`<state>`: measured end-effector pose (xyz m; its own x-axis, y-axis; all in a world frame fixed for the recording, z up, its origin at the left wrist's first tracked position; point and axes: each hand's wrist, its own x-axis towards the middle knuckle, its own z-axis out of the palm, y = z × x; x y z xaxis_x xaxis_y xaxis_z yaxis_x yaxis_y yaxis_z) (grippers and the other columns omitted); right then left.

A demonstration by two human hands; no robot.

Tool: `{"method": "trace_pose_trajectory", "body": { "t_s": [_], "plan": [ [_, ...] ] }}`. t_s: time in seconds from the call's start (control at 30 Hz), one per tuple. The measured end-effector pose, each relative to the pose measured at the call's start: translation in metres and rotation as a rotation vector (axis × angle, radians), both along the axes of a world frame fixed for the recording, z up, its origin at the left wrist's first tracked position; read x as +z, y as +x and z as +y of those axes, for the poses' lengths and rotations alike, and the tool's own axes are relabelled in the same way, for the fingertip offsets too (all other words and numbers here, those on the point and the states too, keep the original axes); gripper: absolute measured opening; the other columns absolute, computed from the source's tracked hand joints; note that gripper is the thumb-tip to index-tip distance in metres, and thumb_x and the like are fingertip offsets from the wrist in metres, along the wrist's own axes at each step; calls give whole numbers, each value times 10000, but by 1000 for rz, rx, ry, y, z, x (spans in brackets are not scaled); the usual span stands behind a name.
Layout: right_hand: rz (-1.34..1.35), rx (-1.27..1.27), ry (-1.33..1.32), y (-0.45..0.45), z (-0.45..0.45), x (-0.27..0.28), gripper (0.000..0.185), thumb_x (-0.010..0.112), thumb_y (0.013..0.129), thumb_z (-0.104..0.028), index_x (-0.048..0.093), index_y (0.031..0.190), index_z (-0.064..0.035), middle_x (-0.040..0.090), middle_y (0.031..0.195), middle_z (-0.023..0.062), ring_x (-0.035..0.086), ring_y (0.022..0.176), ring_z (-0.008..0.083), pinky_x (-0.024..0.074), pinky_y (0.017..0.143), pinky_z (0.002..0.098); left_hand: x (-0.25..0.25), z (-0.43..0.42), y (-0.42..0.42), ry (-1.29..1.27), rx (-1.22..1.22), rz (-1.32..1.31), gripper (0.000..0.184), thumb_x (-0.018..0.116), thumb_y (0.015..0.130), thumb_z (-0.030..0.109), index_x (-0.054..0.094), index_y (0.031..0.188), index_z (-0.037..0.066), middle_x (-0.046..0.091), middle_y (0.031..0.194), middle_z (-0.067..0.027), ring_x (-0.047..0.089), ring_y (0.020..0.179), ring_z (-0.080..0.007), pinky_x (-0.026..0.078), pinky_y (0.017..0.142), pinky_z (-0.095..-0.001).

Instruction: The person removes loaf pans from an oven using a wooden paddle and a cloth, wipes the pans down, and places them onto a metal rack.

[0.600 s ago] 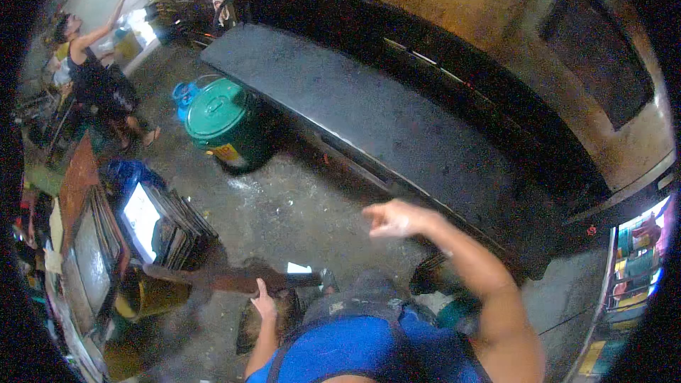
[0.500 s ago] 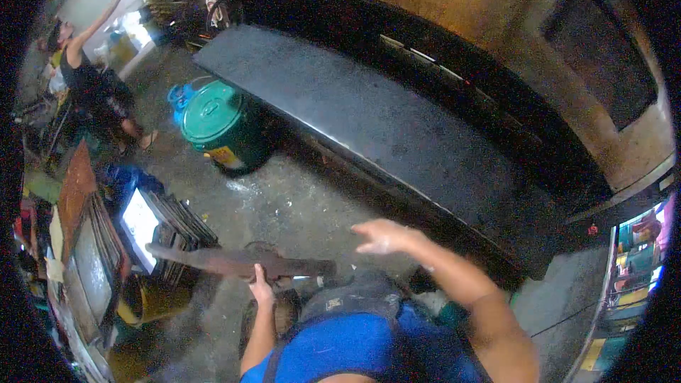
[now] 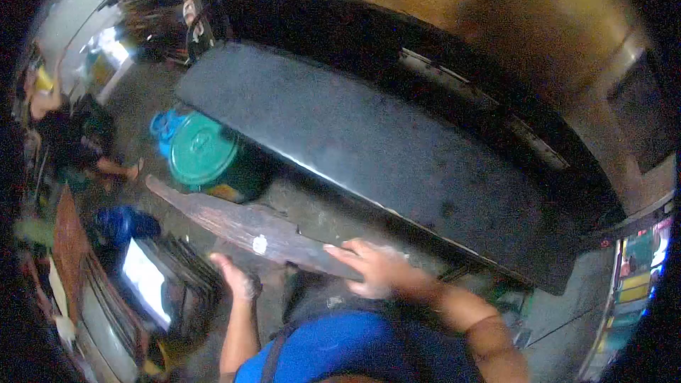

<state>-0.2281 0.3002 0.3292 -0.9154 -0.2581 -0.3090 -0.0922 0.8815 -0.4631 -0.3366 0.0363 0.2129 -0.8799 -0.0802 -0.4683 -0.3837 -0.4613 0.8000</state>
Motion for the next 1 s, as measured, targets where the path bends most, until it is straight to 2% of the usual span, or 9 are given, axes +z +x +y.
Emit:
{"method": "trace_pose_trajectory", "body": {
  "t_s": [0.13,0.17,0.27,0.37,0.4,0.63,0.8,0.83,1.0],
  "plan": [
    [57,-177,-40,-79,-5,22,836,753,724,-271,380,1472,-256,507,1337,147,546,1203,306,500,960,420,-10,-66,-142,-14,114,106,1059,354,843,812,247,1494,-17,235,1560,-195,256,1414,-350,209,1161,-487],
    [104,-260,24,-97,-18,29,789,790,674,-226,487,1400,-166,573,1249,151,597,1101,343,524,901,396,-11,-87,-177,-37,126,135,1062,368,836,816,256,1492,-12,243,1558,-198,262,1413,-363,213,1158,-513],
    [206,-351,-15,-147,-41,28,769,760,707,-309,475,1416,-220,574,1253,152,565,1168,336,504,951,425,-6,-136,-270,652,-28,204,1017,414,806,822,311,1493,79,335,1526,-170,344,1365,-401,299,1109,-586],
    [153,-481,0,-185,-62,42,741,763,705,-330,506,1391,-217,573,1270,147,561,1179,339,495,960,426,-3,-179,-339,750,-205,253,944,435,831,779,347,1486,105,371,1519,-131,370,1367,-372,307,1116,-571],
    [111,-542,48,-196,-66,50,727,763,707,-329,517,1381,-218,574,1275,145,564,1176,340,495,962,427,20,-174,-356,829,-100,166,921,444,845,758,337,1493,112,371,1519,-127,357,1374,-378,291,1116,-597],
    [206,-593,349,-198,-37,36,720,813,626,-242,571,1294,-123,627,1182,174,585,1117,376,467,985,457,9,-187,-451,775,96,240,876,443,879,715,300,1511,125,350,1530,-125,346,1381,-377,277,1126,-596],
    [142,-808,506,-177,-21,36,734,762,605,-150,518,1286,-26,577,1188,206,541,1122,410,436,986,471,-2,-191,-483,897,143,-9,740,432,943,598,282,1507,143,309,1546,-114,311,1402,-356,259,1148,-563],
    [137,-813,506,-178,-22,39,734,762,605,-150,518,1286,-26,577,1188,206,541,1122,410,436,986,471,-5,-190,-485,896,139,-14,740,432,943,598,282,1507,143,309,1546,-114,311,1402,-356,259,1148,-563],
    [90,-779,567,-181,-26,55,812,759,571,-157,480,1325,-44,541,1105,196,519,1066,410,432,934,493,-3,-174,-479,49,-127,315,639,366,962,476,391,1441,54,418,1498,-106,340,1398,-297,231,1170,-485]
  ]
}}
